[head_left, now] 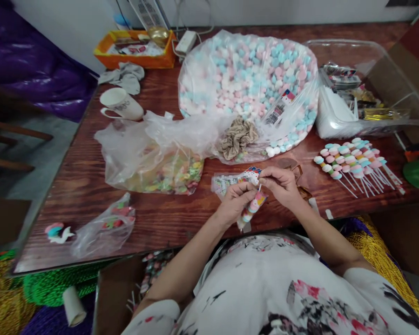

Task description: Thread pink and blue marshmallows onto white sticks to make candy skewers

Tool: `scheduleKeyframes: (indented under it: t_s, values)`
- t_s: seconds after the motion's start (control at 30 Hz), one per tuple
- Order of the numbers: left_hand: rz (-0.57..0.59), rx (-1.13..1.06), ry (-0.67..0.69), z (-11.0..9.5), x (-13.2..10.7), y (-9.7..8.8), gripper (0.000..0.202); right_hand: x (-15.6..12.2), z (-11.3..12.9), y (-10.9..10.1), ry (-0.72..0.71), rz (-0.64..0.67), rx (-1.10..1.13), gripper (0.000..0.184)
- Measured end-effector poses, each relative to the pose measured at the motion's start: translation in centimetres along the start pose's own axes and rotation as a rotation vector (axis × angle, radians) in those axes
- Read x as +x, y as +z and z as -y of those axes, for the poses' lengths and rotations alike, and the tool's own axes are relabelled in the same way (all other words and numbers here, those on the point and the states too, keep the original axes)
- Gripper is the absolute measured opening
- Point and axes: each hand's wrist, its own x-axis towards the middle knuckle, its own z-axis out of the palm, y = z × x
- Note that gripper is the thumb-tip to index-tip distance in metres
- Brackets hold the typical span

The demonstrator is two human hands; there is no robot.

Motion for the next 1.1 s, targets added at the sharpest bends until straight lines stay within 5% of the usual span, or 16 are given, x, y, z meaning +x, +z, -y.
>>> scheduleKeyframes:
  t_s: [0.07,0.2,0.37,0.63,0.87,1.0,1.1]
  values:
    - [-0.097,0.002,0.072,0.3,0.0,0.2,0.030,-0.5,-0.2,0.3,0.020,-0.019,0.034,0.009]
    - [-0.298,0.151,0.281,0.1,0.0,0.0,0.028,-2.1,-0.5,1.2,0.104,-0.156,0.138,0.040]
    - [-0.280,0.394,0.492,0.0,-0.1,0.8,0.024,-3.0,-0.3,2.6,0.092,-0.184,0.056,0.002]
    - [-0.099,-0.090,0.075,0.6,-1.4,1.5,0.029,-3.2,-0.4,2.7,-0.102,-0.264,-0.102,0.014]
    - [0.078,-0.074,-0.115,-0.8,-1.6,0.0,0.031,-2.5,-0.9,3.8,-0.121,-0.268,-0.045,0.010]
    - [0.079,0.050,-0.154,-1.4,-1.1,-0.9,0.032,-1.8,-0.4,2.7,-0.061,-0.267,-0.079,0.015]
    - [0.079,0.048,-0.157,-1.4,-1.1,-1.4,0.032,-1.8,0.2,0.9,-0.223,-0.072,-0.361,0.034]
